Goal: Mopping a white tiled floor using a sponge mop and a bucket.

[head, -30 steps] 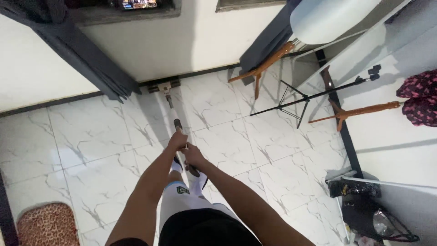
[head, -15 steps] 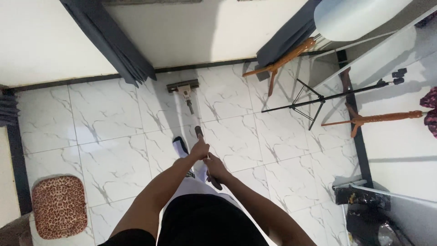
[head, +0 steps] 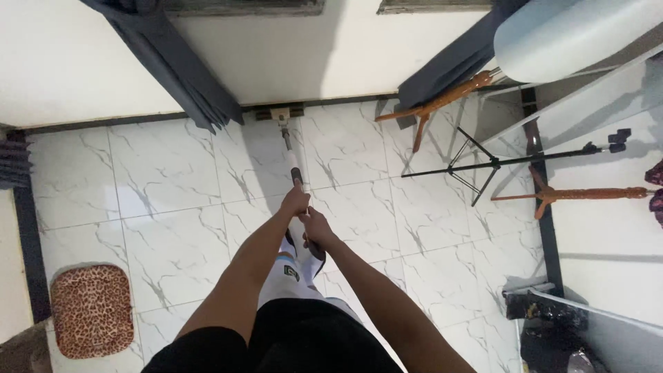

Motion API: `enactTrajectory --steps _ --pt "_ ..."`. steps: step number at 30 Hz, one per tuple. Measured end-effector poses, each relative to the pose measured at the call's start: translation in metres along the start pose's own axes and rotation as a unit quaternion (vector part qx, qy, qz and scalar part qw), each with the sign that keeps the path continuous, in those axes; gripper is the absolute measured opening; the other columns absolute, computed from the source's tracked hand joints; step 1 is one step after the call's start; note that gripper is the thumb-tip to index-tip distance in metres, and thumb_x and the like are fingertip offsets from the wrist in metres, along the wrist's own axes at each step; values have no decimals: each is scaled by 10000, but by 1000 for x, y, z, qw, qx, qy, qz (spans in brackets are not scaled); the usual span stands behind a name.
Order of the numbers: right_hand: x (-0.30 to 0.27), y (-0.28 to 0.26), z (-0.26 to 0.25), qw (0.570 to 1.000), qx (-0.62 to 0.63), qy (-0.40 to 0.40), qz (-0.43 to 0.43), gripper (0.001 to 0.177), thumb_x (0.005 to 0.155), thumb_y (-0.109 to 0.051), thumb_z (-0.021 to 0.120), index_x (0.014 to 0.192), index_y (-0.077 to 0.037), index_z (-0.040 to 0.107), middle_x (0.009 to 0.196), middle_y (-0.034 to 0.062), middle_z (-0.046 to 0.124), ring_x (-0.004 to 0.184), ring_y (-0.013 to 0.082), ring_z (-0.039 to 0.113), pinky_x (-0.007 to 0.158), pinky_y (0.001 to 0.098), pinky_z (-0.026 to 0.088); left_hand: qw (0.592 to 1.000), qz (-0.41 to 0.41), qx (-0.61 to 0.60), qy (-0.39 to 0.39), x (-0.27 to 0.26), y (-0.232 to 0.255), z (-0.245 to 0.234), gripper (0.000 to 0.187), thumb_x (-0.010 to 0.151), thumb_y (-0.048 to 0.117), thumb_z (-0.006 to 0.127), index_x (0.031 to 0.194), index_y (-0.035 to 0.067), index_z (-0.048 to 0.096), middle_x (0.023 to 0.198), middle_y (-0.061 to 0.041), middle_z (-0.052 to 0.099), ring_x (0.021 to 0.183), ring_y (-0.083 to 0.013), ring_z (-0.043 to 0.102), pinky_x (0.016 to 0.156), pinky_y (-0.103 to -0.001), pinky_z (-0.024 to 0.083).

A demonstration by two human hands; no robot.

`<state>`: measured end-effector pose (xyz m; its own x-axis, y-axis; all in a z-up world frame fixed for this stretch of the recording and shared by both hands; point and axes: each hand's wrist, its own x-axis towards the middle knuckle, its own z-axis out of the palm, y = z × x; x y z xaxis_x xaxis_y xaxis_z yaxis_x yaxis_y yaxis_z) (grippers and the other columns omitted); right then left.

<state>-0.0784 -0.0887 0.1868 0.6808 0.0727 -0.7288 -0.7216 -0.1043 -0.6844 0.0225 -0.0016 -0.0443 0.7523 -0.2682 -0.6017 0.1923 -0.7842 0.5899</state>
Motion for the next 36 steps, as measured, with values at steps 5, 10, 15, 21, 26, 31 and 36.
enactTrajectory --steps 5,10,15,21,26,31,36 --pt "-30 -12 -7 999 12 -1 32 309 1039 -278 474 1282 -103 551 607 64 494 422 168 500 388 364 477 995 -32 -98 2 -49 42 -15 921 971 251 539 1634 -21 -40 1088 -296 717 849 -381 695 757 -467 565" --pt "-39 13 -33 999 -15 -2 29 360 1042 -269 481 1327 -66 563 577 70 507 407 174 502 397 365 493 990 -72 -108 -56 -79 80 -14 925 972 241 490 1648 8 -98 959 -279 744 742 -375 675 686 -482 550" --pt "-47 73 -52 1000 12 -14 4 385 1053 -282 487 1377 -78 535 589 60 490 415 170 511 398 356 474 995 -42 -81 -27 -97 65 39 932 981 290 517 1636 6 -82 1027 -272 720 751 -376 675 692 -477 548" --pt "-116 121 -71 999 -23 -1 24 395 1032 -262 501 1381 -86 553 587 66 523 414 175 533 376 354 483 993 -22 -116 9 -119 47 146 948 948 285 538 1618 -20 -59 1099 -321 699 848 -414 706 770 -505 573" --pt "-166 181 -96 996 82 -20 36 420 1023 -281 533 1417 -135 550 556 93 496 369 194 488 352 353 453 999 48 -4 16 -147 43 229 920 991 316 578 1531 -142 -10 1035 -357 665 887 -439 675 822 -510 534" --pt "-169 178 -105 999 13 10 42 407 1035 -306 521 1384 -100 564 635 82 572 397 191 521 375 352 480 999 4 -45 -16 -186 74 200 1023 935 290 591 1576 -112 -97 991 -339 716 866 -448 685 804 -518 549" --pt "-63 207 -98 956 -85 17 -282 260 1094 -191 522 1193 -1 670 960 133 742 773 171 673 634 332 528 997 -39 21 -60 -163 106 94 970 1003 329 541 1621 -34 -112 983 -285 758 803 -389 693 709 -497 559"
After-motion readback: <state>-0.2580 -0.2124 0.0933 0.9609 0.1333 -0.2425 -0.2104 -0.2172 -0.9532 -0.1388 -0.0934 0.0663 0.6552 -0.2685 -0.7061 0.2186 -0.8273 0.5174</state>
